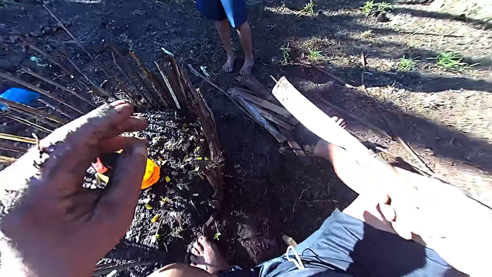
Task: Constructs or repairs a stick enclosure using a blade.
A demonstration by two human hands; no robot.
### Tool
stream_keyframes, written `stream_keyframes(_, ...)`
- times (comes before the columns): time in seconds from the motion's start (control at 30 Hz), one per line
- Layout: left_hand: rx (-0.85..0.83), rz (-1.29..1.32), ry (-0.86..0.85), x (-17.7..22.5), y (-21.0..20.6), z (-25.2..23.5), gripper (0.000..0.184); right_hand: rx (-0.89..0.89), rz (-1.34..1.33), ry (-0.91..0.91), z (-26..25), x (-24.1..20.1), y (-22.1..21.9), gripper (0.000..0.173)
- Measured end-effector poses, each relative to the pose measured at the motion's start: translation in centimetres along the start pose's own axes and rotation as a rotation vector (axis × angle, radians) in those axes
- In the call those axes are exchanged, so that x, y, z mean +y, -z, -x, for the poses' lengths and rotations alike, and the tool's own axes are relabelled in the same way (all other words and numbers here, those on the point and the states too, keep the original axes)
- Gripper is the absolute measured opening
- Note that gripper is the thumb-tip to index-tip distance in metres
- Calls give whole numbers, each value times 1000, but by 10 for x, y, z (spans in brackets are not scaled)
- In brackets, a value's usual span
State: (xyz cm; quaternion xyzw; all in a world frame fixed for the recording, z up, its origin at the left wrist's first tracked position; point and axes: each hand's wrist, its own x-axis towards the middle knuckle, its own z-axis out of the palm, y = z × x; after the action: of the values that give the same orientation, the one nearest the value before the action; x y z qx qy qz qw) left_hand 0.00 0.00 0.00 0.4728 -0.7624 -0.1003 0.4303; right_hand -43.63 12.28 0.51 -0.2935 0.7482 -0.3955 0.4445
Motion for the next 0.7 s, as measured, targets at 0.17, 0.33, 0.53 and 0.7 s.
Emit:
stream_keyframes(0.17, -206, 89, -76, -22, -17, 53, 40, -314, 80, -52, -13, 24, -17, 43)
stream_keyframes(0.33, -379, 303, 89, 7, -74, 67, 43, -348, 43, -462, -98, 108, -39, 32)
stream_keyframes(0.53, -1089, -12, 621, -8, -221, 123, 33, -599, 802, -36, -152, 166, -96, 56)
stream_keyframes(0.7, -1445, -103, 616, -33, -319, 208, 45, -590, 774, 10, -122, 157, -36, 63)
